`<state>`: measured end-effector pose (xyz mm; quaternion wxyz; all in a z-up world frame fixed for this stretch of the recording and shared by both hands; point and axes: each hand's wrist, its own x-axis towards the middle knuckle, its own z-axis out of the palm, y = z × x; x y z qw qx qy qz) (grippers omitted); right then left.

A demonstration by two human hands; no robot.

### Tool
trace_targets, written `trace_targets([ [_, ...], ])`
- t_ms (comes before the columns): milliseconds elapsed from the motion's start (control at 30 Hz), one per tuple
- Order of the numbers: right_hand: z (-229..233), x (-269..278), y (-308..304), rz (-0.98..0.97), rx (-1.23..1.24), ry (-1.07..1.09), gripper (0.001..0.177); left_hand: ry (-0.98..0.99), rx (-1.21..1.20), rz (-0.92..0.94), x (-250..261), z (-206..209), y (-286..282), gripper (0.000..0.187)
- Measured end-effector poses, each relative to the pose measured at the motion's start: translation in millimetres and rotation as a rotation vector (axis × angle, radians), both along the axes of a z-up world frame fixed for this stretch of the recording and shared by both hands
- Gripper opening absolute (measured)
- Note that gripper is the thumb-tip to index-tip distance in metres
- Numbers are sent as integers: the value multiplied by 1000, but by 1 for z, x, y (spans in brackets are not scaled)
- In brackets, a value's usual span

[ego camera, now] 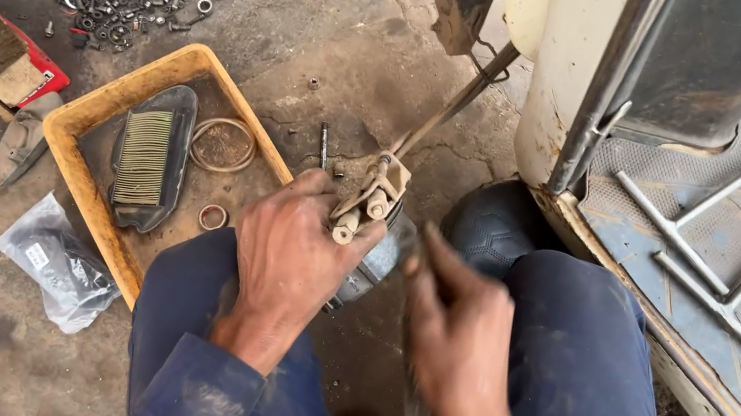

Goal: Repairing a motorcycle by inspecting and cleaning engine and brake components.

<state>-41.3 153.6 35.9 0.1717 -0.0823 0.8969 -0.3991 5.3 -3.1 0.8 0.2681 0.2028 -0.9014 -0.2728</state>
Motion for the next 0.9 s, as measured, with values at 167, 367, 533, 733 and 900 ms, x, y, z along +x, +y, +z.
trace_targets([
  [167,-22,1,9,174,-345,394,42,-44,32,6,-2,5,-1,38],
  [367,-2,-38,-2,85,-175,42,42,-52,37,-36,3,5,5,30],
  [533,-17,-58,5,202,-149,96,40,-20,39,-36,4,13,8,28],
  [733,-12,-72,6,297,-61,12,40,-75,103,8,1,24,12,24],
  [900,0,-71,5,230,-65,-68,39,-42,187,38,0,14,9,27],
])
